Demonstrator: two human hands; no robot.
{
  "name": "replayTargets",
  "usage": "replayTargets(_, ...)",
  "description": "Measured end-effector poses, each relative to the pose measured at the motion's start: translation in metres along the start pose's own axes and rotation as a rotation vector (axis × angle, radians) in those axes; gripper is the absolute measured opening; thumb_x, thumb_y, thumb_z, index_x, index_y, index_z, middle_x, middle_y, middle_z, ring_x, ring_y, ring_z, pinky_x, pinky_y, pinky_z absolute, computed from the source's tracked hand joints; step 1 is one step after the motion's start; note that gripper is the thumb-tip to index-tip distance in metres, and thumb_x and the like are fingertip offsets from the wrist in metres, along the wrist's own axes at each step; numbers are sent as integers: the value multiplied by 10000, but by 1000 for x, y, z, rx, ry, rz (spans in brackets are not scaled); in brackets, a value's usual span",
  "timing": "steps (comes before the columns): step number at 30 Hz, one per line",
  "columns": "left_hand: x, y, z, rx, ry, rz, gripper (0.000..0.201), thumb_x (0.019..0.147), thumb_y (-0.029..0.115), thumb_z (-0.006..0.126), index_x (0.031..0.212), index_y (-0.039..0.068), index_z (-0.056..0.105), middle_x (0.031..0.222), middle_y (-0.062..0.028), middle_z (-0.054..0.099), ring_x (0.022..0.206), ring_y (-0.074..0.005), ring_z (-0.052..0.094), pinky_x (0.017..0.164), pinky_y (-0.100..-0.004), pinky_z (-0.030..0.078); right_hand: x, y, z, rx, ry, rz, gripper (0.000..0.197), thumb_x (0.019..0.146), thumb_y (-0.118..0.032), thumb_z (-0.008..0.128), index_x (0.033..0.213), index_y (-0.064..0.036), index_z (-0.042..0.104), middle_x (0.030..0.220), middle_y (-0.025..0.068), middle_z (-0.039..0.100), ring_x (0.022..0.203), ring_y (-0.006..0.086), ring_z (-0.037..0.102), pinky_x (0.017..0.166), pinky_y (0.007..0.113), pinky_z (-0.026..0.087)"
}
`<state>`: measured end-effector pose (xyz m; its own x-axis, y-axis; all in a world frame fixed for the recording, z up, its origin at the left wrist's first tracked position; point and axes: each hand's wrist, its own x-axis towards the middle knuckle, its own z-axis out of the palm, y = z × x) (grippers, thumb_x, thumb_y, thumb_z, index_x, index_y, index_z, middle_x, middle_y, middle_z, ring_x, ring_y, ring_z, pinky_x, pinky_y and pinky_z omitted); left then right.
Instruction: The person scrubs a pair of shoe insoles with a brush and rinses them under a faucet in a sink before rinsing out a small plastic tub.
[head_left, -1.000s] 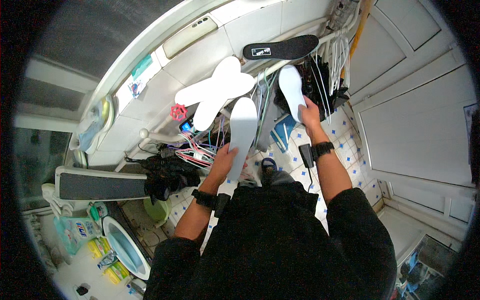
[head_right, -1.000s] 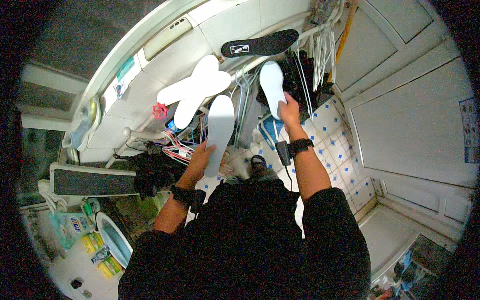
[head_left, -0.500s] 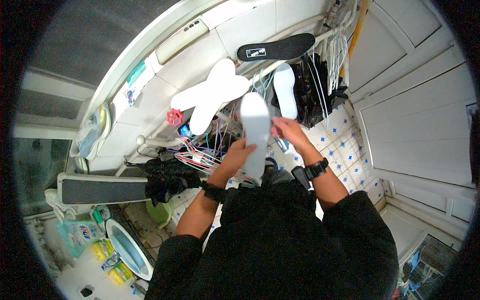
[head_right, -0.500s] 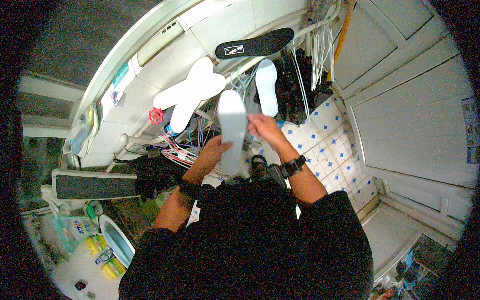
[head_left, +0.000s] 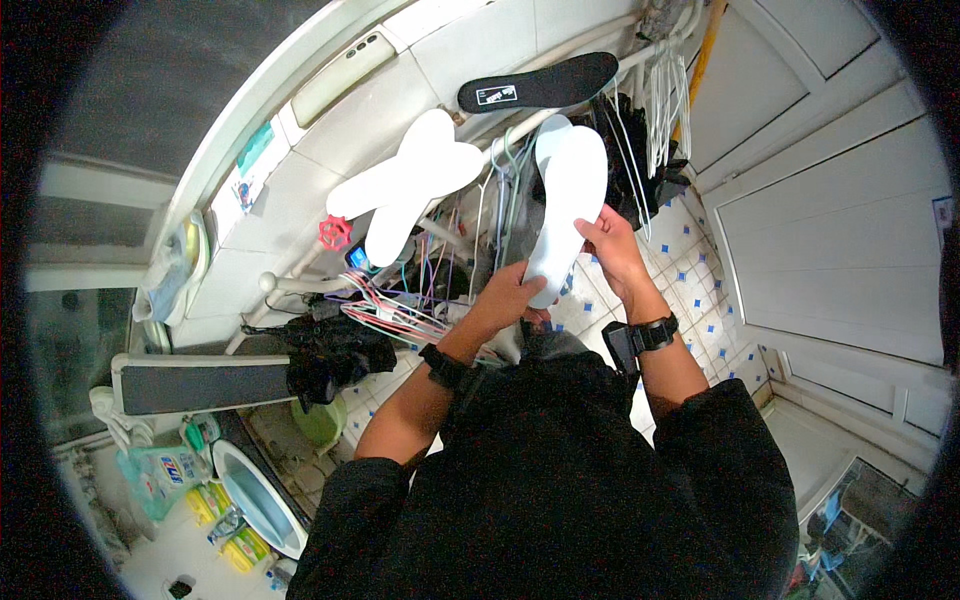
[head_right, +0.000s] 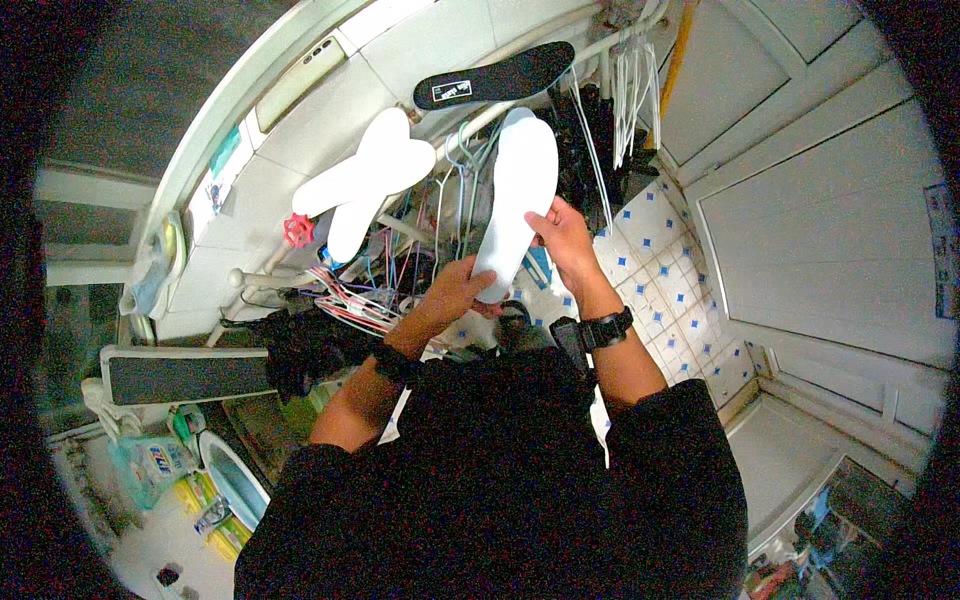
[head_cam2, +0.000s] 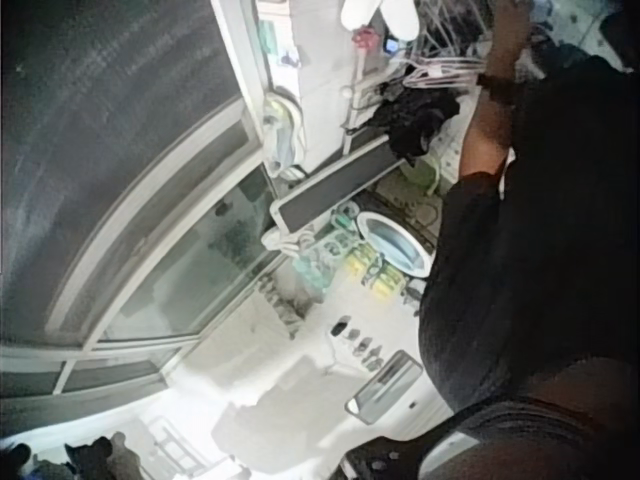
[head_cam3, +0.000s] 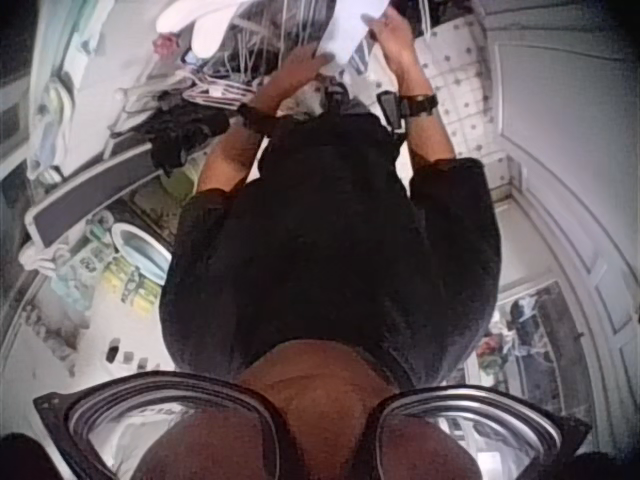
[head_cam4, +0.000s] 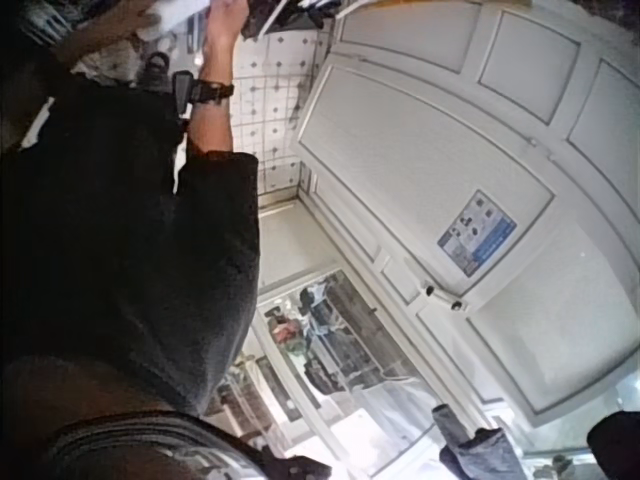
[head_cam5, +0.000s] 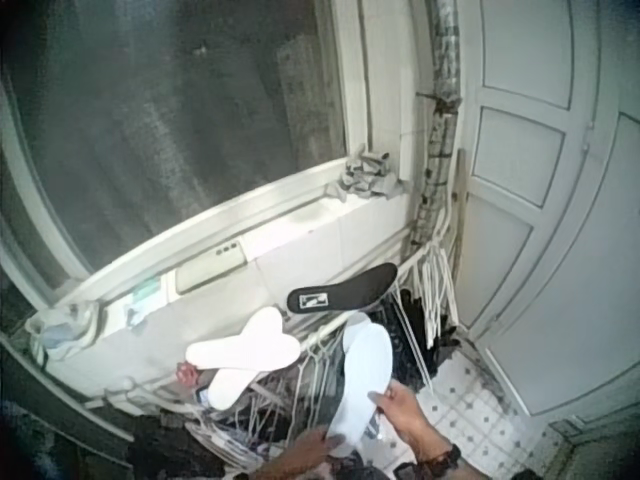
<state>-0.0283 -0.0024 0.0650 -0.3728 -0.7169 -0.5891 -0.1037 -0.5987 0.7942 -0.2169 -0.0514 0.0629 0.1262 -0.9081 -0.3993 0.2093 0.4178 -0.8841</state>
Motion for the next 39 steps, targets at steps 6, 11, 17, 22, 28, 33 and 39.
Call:
replayTargets(6,-6,7,-10,220,6,68,344,906,199,531,1170,-18,496,963,-125,616,812,-226,626,719,-333,530,-3,-7,3,59,-22,-33,249,875,-77,549,1118,-23,544,924,23,633,788,98,582,708,247,466)
replayTargets(11,-16,50,-9,100,174,404,391,874,242,593,1155,-14,504,900,-90,633,780,-140,602,668,-250,489,-16,-31,14,62,-31,-150,290,846,-24,559,1134,1,536,919,36,637,797,90,578,705,233,458)
replayTargets(17,2,126,-15,19,314,659,316,820,186,666,1024,-31,560,856,-86,641,700,-95,593,584,-212,472,-38,-53,24,-31,-74,-209,307,833,-6,554,1138,16,532,956,34,618,821,81,561,749,216,446)
replayTargets(22,8,136,-12,59,370,573,200,788,144,695,852,-23,606,696,-56,624,575,-80,556,526,-212,449,-41,-51,21,-37,-29,-202,320,819,6,569,1137,8,537,948,26,620,826,81,559,745,217,442)
replayTargets(28,19,119,-15,228,419,606,165,834,126,618,882,-31,601,716,-82,638,571,-103,583,525,-234,459,-47,-49,19,-131,-42,-244,264,823,-19,573,1085,0,562,884,7,608,769,67,533,694,213,425)
replayTargets(33,15,113,-16,267,417,557,184,860,128,549,901,-46,594,747,-122,650,540,-164,614,521,-259,469,-40,-43,2,-295,46,-283,223,826,-47,579,1038,20,563,820,18,607,721,63,531,650,209,432)
replayTargets(39,23,61,-37,384,318,588,217,894,151,513,990,-35,569,802,-90,632,612,-128,603,543,-236,469,-39,-43,1,-304,104,-264,228,829,-49,567,1048,14,581,867,11,617,764,77,539,716,227,424)
